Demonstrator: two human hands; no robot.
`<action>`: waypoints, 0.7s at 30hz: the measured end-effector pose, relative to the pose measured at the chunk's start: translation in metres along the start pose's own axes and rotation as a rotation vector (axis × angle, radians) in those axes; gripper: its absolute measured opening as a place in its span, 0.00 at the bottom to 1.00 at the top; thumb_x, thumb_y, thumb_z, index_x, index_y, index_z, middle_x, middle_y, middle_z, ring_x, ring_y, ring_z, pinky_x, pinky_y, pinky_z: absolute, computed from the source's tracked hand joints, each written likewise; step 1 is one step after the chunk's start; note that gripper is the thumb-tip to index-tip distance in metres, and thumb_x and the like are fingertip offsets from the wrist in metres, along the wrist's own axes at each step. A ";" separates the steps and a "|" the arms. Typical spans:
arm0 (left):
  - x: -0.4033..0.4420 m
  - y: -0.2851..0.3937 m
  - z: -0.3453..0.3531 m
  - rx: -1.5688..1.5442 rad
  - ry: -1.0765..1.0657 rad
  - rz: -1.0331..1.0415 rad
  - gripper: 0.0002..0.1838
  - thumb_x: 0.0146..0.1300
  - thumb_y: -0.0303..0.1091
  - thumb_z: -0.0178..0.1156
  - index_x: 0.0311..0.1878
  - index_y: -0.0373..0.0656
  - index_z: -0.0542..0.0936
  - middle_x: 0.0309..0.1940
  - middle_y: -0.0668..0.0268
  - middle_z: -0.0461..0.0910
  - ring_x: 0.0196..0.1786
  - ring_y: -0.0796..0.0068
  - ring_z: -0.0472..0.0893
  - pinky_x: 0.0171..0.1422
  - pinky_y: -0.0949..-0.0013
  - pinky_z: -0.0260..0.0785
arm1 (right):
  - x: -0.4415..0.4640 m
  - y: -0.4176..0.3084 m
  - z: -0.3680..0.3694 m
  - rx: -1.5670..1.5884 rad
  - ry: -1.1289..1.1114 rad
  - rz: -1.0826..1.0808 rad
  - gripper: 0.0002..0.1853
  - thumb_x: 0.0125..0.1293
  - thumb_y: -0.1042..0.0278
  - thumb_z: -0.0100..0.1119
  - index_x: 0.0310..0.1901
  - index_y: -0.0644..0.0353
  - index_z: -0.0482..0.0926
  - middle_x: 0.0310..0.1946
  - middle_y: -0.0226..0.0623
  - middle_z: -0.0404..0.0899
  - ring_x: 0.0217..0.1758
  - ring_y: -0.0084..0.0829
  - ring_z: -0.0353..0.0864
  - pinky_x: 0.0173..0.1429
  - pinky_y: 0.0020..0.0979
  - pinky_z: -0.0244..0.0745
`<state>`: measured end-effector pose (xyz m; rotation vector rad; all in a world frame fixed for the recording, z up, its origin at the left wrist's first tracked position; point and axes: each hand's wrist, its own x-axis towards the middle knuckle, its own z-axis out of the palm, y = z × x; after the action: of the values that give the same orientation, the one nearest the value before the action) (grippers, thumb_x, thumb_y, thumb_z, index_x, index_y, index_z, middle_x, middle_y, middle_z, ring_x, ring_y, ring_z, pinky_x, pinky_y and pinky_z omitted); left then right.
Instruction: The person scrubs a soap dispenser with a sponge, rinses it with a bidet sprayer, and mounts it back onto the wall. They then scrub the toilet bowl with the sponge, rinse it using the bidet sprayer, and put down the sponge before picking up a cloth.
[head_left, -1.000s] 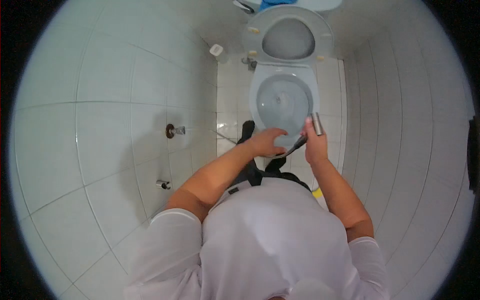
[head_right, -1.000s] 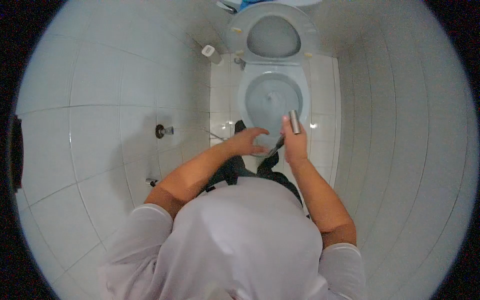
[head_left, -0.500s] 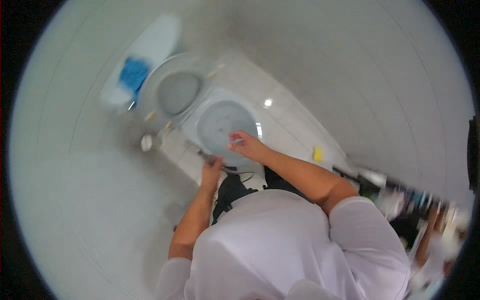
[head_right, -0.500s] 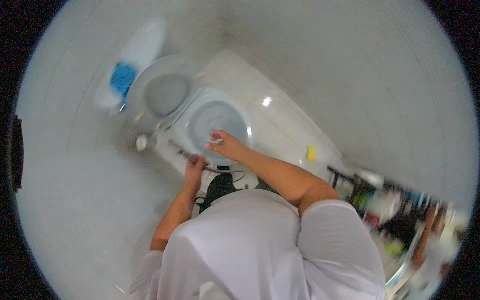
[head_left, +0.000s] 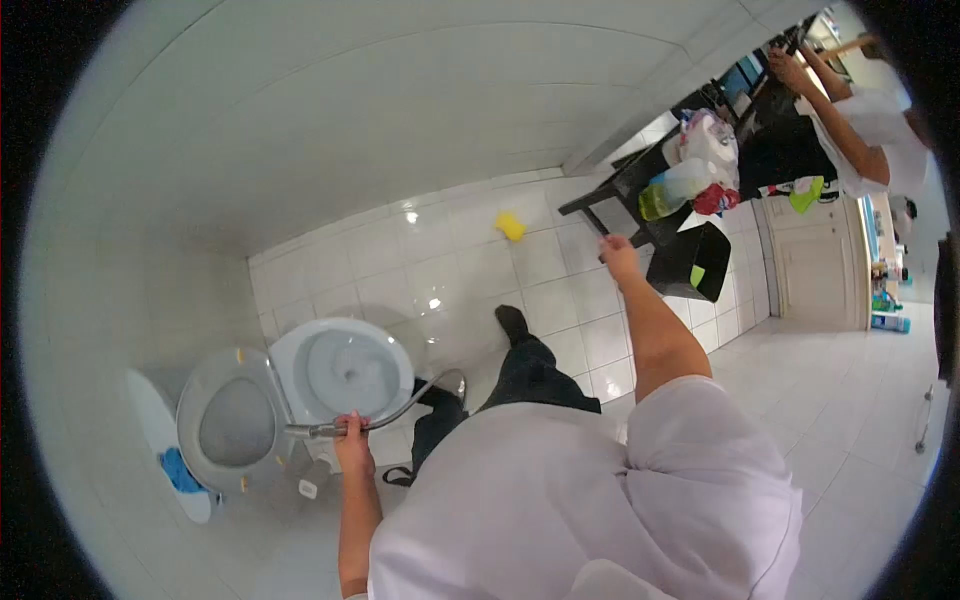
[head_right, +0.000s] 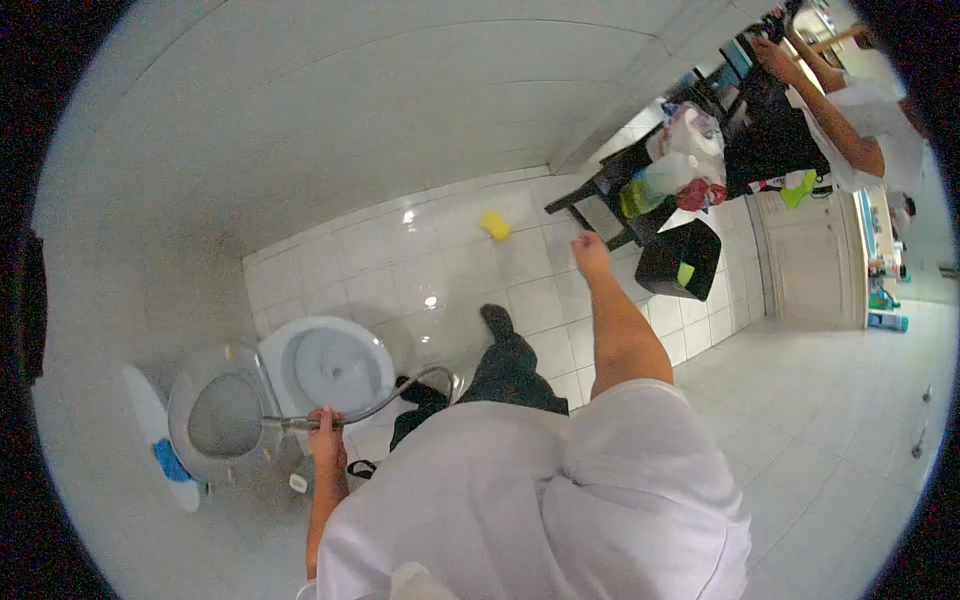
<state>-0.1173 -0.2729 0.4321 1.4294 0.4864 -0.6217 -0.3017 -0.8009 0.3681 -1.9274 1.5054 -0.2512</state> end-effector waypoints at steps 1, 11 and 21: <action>-0.001 -0.003 0.017 0.016 -0.009 -0.001 0.07 0.55 0.31 0.55 0.31 0.43 0.66 0.24 0.68 0.67 0.31 0.77 0.69 0.44 0.71 0.64 | 0.019 0.023 -0.020 0.015 0.049 0.022 0.15 0.53 0.65 0.54 0.41 0.61 0.71 0.32 0.35 0.75 0.35 0.28 0.74 0.41 0.26 0.68; -0.001 -0.027 0.153 0.362 -0.062 0.018 0.09 0.56 0.32 0.55 0.35 0.39 0.67 0.31 0.64 0.69 0.37 0.75 0.71 0.46 0.71 0.63 | 0.138 0.116 -0.108 0.089 0.292 0.019 0.23 0.46 0.63 0.61 0.45 0.62 0.69 0.39 0.38 0.73 0.38 0.32 0.73 0.43 0.30 0.67; -0.015 -0.032 0.189 0.355 0.037 -0.037 0.10 0.53 0.34 0.57 0.31 0.41 0.67 0.28 0.66 0.70 0.36 0.75 0.71 0.45 0.72 0.60 | 0.146 0.080 -0.061 0.750 0.280 0.178 0.31 0.45 0.69 0.66 0.50 0.64 0.61 0.45 0.38 0.66 0.45 0.31 0.66 0.50 0.33 0.61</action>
<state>-0.1598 -0.4600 0.4351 1.7728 0.4471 -0.7377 -0.3508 -0.9669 0.3304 -1.1867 1.4556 -0.8931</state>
